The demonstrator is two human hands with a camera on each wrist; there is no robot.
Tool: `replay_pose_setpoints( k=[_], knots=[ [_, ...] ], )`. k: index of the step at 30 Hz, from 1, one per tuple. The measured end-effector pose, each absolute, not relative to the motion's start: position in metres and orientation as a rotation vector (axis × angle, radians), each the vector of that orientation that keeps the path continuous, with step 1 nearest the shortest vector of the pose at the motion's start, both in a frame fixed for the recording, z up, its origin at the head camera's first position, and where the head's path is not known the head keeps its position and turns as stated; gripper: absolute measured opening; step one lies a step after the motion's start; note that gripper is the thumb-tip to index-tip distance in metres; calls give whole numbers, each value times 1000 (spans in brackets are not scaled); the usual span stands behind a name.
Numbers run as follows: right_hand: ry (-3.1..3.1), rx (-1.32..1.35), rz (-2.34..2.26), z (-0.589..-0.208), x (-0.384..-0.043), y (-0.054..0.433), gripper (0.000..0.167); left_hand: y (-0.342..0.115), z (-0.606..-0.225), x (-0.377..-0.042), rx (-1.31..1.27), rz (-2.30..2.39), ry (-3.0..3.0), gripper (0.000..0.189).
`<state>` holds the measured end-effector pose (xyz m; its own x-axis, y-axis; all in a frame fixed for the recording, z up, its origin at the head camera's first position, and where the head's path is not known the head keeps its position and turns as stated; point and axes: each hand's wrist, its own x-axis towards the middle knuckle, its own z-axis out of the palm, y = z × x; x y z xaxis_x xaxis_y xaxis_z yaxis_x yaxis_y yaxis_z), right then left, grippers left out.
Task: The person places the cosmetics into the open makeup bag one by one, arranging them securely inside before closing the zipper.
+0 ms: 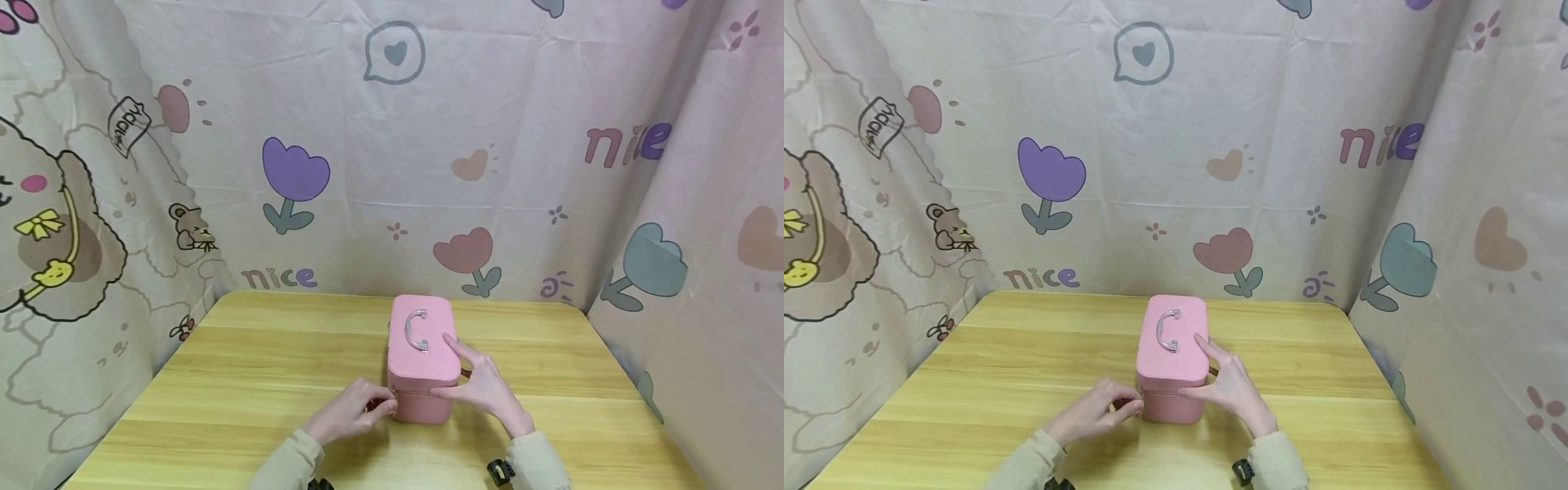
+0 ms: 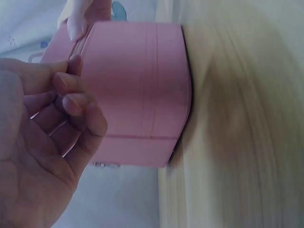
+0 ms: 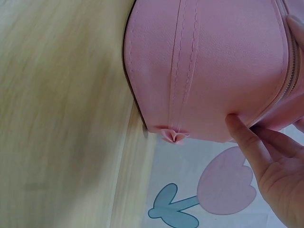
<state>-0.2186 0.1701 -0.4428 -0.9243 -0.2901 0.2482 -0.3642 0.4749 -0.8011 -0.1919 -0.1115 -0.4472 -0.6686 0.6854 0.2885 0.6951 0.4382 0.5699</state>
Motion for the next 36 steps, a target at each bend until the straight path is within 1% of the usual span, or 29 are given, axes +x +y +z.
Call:
replay_pose_setpoints(
  k=[6, 11, 19, 24, 29, 36],
  knots=[
    [-2625, 609, 1445, -441, -218, 170, 106, -94, -453, -186, -1284, -961, -2545, 25],
    [-2634, 604, 1440, -441, -218, 170, 106, -82, -458, -184, -1245, -964, -2511, 26],
    [-2624, 627, 1451, -442, -218, 171, 105, -80, -459, -183, -1194, -1063, -2565, 27],
    [-2631, 611, 1453, -442, -218, 170, 105, -78, -458, -183, -1169, -1010, -2564, 26],
    [-2629, 602, 1474, -441, -218, 170, 106, -69, -459, -183, -1151, -917, -2539, 22],
    [-2621, 627, 1473, -442, -218, 171, 107, -62, -463, -182, -1143, -950, -2551, 25]
  ],
)
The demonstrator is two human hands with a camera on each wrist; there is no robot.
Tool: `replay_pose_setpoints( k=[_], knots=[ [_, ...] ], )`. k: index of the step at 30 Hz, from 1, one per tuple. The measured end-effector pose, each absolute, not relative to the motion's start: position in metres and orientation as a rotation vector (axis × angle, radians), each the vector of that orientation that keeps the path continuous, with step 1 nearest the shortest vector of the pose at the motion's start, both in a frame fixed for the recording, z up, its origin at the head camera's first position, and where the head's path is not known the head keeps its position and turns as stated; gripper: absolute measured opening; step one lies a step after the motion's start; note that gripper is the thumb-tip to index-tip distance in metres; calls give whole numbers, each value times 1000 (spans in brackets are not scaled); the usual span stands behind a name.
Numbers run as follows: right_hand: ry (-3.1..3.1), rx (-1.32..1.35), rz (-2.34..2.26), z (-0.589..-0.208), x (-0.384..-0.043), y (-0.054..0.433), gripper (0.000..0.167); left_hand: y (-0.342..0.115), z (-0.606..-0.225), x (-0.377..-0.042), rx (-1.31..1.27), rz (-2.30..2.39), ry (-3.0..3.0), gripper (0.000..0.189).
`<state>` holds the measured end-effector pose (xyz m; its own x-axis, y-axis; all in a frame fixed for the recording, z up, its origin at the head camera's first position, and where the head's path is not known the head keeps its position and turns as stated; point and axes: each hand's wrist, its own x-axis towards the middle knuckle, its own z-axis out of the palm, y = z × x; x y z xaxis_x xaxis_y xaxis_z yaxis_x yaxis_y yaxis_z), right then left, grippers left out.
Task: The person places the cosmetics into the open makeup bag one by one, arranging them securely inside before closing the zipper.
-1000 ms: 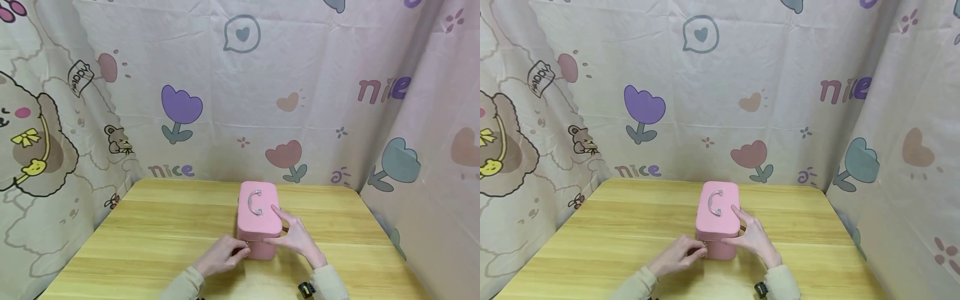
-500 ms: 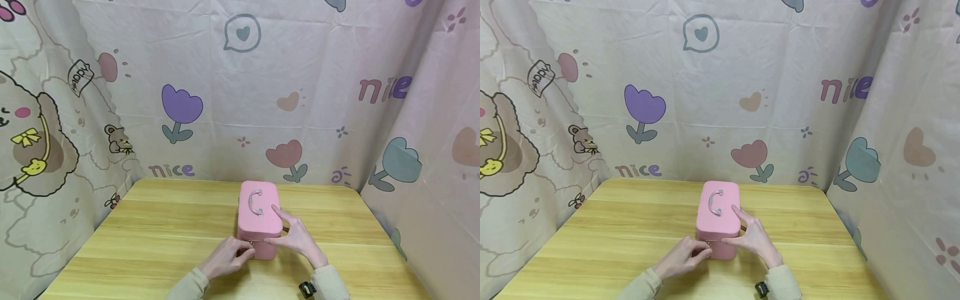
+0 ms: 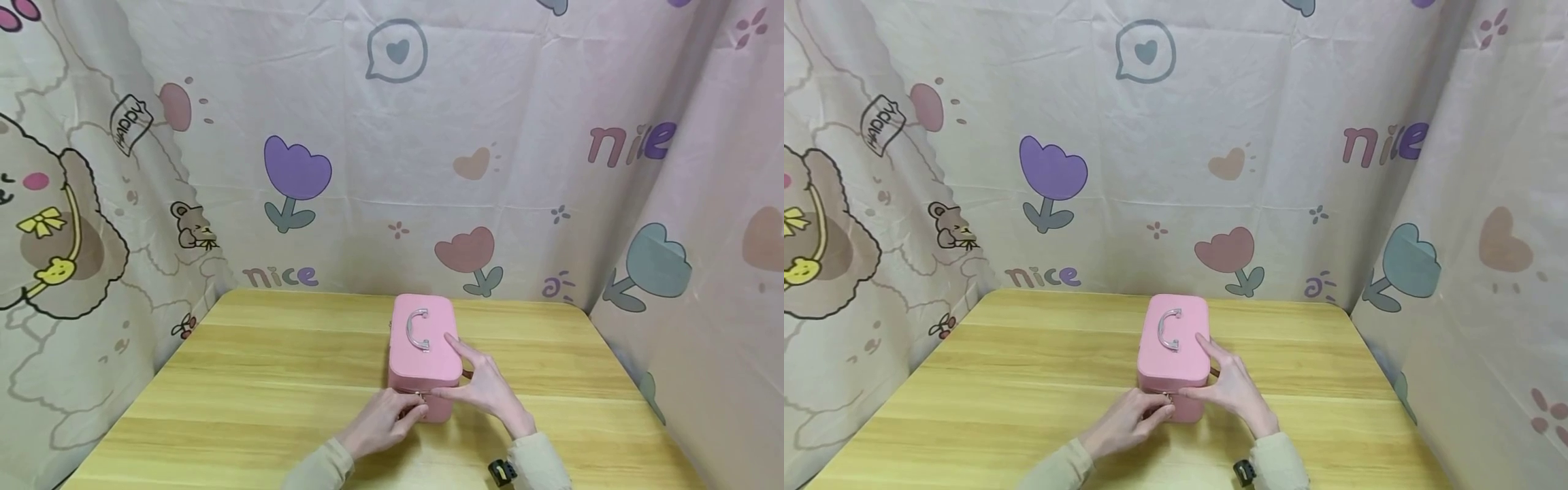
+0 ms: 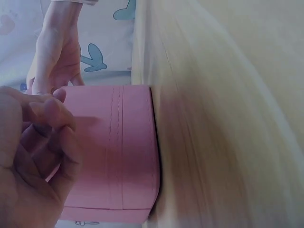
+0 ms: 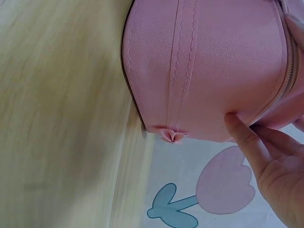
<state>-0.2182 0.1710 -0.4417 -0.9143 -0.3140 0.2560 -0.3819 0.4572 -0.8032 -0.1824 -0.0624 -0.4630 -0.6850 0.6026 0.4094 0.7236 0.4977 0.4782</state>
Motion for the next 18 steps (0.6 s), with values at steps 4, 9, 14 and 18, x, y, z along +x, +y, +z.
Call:
replay_pose_setpoints(
  k=[4, 9, 14, 18],
  knots=[
    [-2607, 649, 1464, -442, -219, 171, 106, -64, -464, -182, -1102, -1000, -2592, 26],
    [-2602, 667, 1440, -443, -219, 171, 104, -67, -461, -180, -1046, -955, -2628, 31],
    [-2614, 657, 1406, -443, -218, 171, 105, -68, -458, -178, -976, -870, -2627, 47],
    [-2612, 667, 1393, -442, -218, 172, 105, -69, -457, -177, -920, -829, -2603, 55]
  ],
)
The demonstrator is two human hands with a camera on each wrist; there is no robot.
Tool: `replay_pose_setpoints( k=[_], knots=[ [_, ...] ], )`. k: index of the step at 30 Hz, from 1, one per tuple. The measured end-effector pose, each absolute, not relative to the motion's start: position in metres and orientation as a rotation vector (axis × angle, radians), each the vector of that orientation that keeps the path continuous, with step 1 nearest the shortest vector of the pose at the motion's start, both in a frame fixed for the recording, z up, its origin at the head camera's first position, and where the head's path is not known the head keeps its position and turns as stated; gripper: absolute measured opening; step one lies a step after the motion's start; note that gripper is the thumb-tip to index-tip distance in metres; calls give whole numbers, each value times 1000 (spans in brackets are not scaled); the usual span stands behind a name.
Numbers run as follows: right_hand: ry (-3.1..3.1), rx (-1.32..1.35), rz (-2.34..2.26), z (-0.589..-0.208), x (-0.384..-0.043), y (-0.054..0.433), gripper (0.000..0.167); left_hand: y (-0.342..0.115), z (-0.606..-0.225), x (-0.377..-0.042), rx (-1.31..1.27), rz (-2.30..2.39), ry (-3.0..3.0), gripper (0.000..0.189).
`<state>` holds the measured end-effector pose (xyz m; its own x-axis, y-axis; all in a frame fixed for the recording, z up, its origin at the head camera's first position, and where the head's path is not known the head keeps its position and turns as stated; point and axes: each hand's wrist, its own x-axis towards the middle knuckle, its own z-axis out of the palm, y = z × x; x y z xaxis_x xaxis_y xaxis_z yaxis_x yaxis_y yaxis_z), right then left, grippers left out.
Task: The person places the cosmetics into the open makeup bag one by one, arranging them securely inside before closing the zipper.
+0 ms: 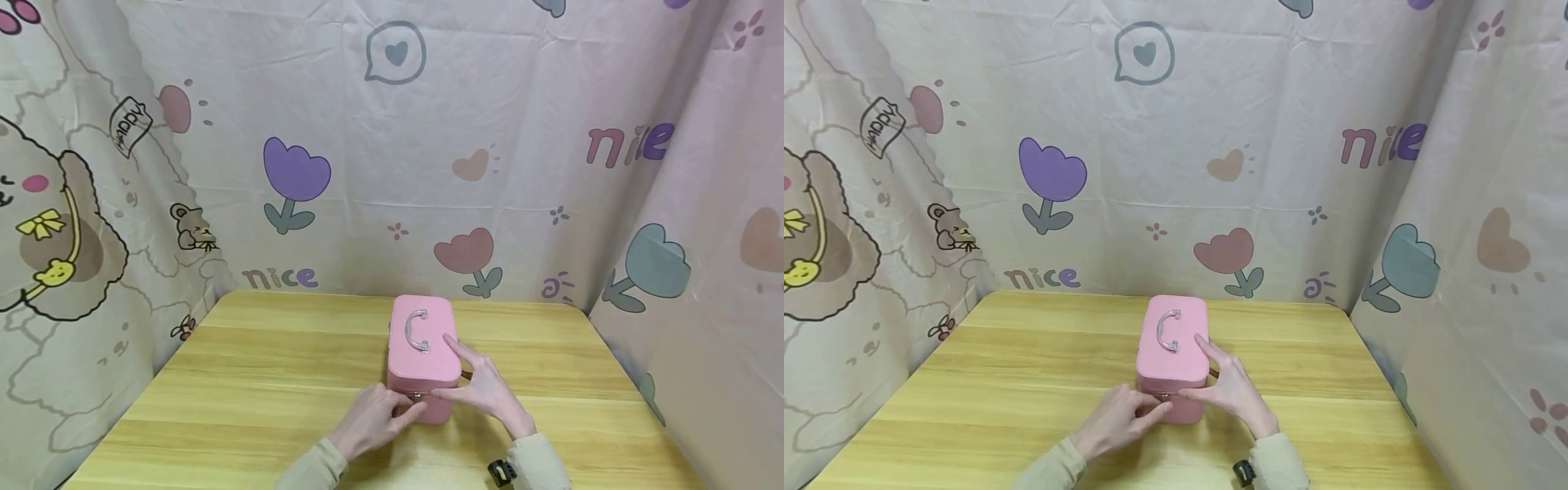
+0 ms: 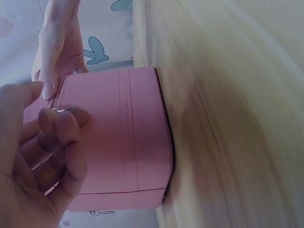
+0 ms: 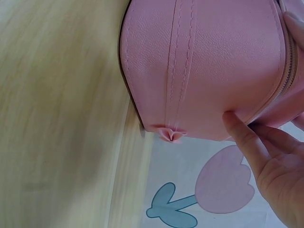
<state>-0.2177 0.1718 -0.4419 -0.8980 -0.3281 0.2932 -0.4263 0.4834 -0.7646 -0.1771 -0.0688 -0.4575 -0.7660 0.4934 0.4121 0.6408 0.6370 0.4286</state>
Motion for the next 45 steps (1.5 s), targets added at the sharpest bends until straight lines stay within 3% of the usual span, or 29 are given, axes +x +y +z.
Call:
replay_pose_setpoints(
  k=[6, 15, 21, 24, 34, 45],
  knots=[
    [-2609, 673, 1401, -441, -218, 172, 105, -69, -461, -179, -880, -765, -2387, 59],
    [-2620, 639, 1417, -440, -216, 171, 104, -71, -462, -189, -861, -882, -1825, 34],
    [-2625, 646, 1411, -440, -217, 171, 105, -72, -462, -192, -776, -984, -1772, 18],
    [-2625, 649, 1405, -441, -217, 171, 105, -71, -461, -191, -704, -1013, -1831, 23],
    [-2637, 642, 1395, -442, -216, 171, 104, -62, -449, -186, -393, -1314, -2190, 68],
    [-2649, 657, 1355, -439, -215, 171, 105, -59, -443, -196, -386, -1456, -2319, 58]
  ],
)
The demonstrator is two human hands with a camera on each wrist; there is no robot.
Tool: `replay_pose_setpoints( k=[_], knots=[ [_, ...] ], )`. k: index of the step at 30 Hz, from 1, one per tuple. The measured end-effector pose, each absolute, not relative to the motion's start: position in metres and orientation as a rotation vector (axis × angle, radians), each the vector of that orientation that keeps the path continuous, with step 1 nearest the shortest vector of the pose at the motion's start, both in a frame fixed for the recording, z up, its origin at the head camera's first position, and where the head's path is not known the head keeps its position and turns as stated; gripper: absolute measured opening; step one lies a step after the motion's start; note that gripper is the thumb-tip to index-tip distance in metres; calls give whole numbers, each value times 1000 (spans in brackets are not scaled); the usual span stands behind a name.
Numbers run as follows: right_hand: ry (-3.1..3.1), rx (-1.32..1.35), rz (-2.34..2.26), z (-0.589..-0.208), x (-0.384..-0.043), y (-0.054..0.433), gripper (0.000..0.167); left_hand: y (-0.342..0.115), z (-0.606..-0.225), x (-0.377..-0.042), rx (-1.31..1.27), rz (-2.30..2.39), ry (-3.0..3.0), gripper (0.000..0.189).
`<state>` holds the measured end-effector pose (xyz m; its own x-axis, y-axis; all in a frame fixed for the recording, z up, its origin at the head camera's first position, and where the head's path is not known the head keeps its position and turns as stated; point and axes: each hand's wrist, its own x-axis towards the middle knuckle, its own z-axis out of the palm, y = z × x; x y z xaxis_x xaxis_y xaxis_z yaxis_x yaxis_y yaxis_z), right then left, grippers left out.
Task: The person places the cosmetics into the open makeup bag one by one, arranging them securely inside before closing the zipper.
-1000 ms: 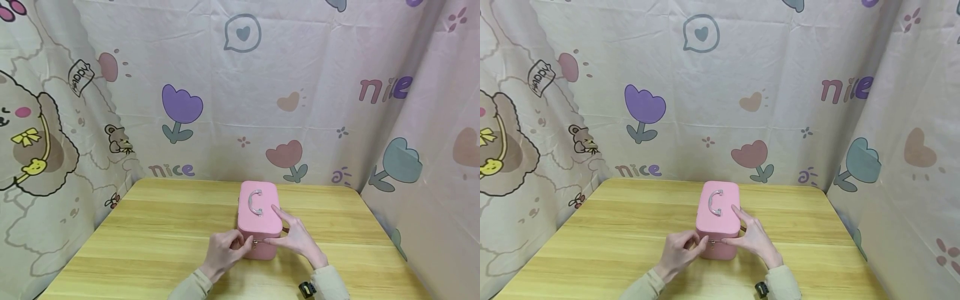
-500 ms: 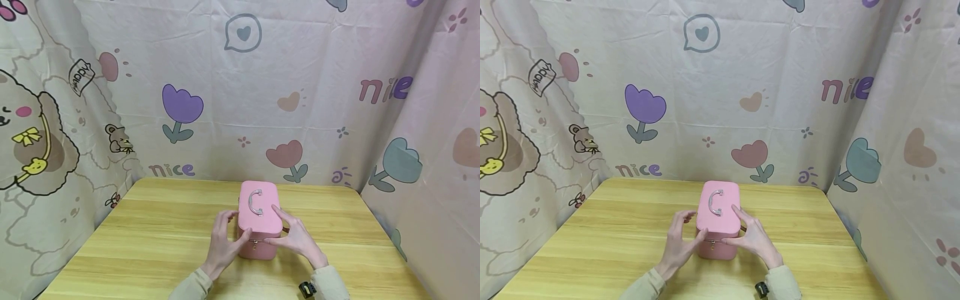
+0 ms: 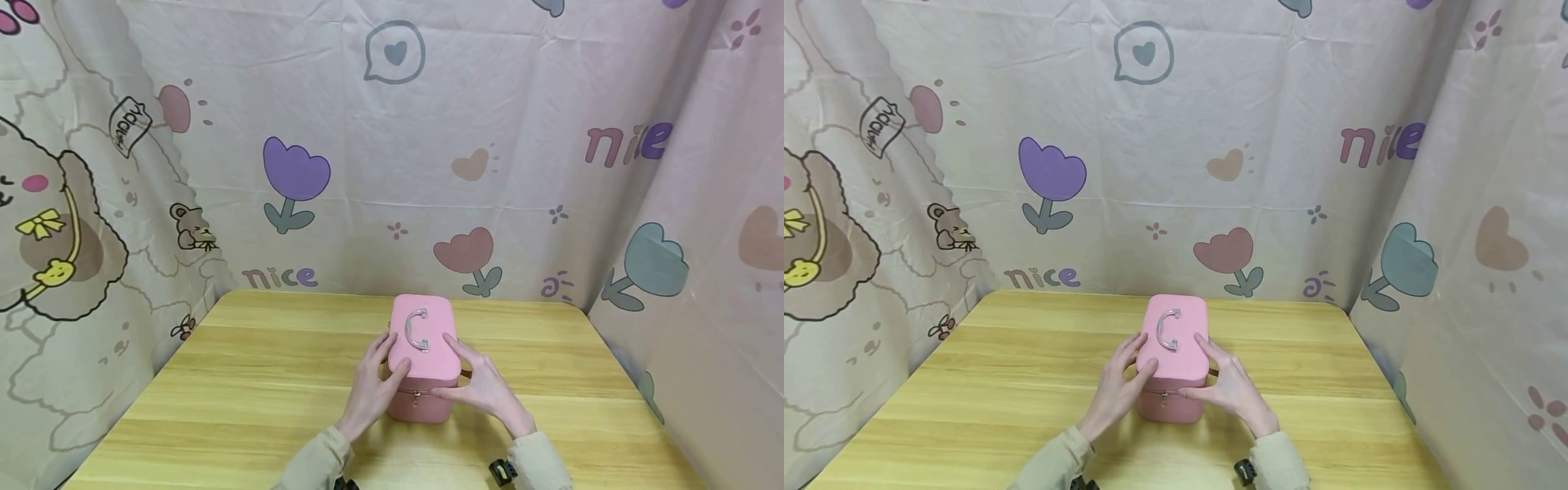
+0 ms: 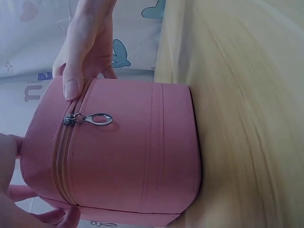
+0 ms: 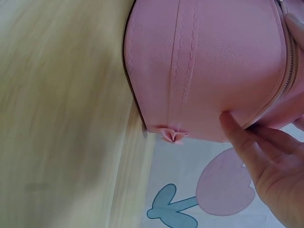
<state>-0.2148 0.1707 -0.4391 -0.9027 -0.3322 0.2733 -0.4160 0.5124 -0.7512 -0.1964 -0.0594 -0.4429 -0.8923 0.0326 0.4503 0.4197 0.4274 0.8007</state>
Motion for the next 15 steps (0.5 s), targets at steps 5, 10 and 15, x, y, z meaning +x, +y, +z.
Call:
replay_pose_setpoints(
  k=[5, 10, 15],
  knots=[
    [-2653, 697, 1194, -438, -213, 171, 104, -61, -442, -199, -387, -1447, -2328, 55],
    [-2643, 725, 1040, -439, -209, 172, 104, -63, -442, -200, -392, -1492, -2306, 56],
    [-2528, 682, 956, -441, -203, 173, 87, -64, -443, -201, -388, -1517, -2292, 56]
  ],
)
